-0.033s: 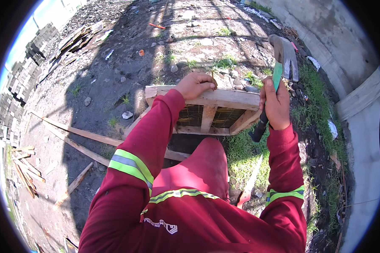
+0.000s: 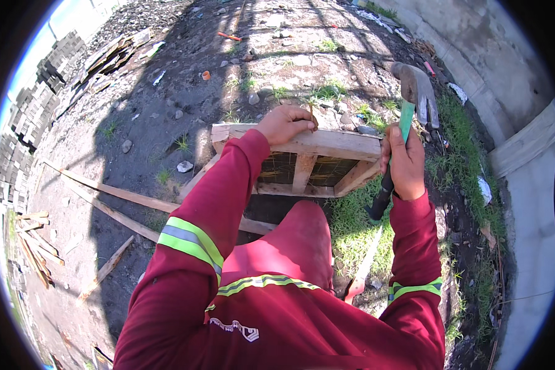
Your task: The person saws a wooden plank to size, then assembles a rectangular wooden frame around a patterned tile. They use a hammer to drive nails into the frame, securing the pieces together. The completed frame is lifted and set aside.
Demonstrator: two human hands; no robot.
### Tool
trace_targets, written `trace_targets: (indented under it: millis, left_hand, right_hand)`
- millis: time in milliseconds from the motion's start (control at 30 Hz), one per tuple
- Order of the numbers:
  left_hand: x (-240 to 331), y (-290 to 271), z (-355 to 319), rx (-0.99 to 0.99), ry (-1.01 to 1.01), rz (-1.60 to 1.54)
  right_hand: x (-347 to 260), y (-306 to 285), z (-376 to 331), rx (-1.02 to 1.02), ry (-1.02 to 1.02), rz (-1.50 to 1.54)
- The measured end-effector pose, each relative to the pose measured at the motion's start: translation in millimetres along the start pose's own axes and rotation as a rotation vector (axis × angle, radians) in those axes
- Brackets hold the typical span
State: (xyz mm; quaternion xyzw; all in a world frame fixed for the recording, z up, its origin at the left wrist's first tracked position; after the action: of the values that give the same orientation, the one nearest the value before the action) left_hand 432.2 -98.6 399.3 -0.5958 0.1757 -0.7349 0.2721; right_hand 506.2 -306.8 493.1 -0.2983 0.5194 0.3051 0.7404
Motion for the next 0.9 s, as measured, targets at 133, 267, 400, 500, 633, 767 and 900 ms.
trace_targets:
  millis: [133, 267, 400, 500, 633, 767, 900]
  left_hand:
    - [0.3, 6.1, 1.2, -0.058, -0.011, -0.024]
    - [0.0, 6.9, 3.4, -0.084, -0.027, -0.041]
    - [0.6, 7.5, 4.3, -0.083, -0.031, 0.001]
    - [0.9, 9.5, 4.0, -0.079, -0.03, -0.018]
    - [6.5, 9.4, 1.5, -0.046, 0.014, 0.059]
    - [7.3, 12.2, -3.3, -0.054, -0.008, 0.021]
    - [16.0, 11.9, -5.7, -0.037, 0.051, 0.027]
  right_hand:
    - [-9.9, -6.1, -31.5, -0.049, -0.005, 0.108]
    - [-10.0, -5.9, -57.3, 0.065, -0.173, 0.055]
    - [44.5, 14.5, -87.0, -0.046, 0.155, -0.135]
    - [44.4, 10.8, -94.3, -0.167, 0.227, -0.149]
    - [-20.9, 0.7, -71.9, -0.109, -0.109, -0.292]
    - [-35.8, 38.5, -39.4, -0.179, -0.077, -0.522]
    - [-15.0, 32.5, -34.9, -0.248, 0.452, -0.53]
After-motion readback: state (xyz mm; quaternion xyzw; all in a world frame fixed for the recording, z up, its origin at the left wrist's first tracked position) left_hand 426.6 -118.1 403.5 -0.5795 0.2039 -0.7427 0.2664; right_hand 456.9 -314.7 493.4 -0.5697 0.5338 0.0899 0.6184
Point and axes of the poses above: each hand's wrist, its own z-axis towards the middle knuckle, its own y-axis out of the palm, x = y × z, the point moved 10 cm from there along z, towards the middle knuckle, and after that the axes turned 8 degrees about -x, right-handed, at the moved point
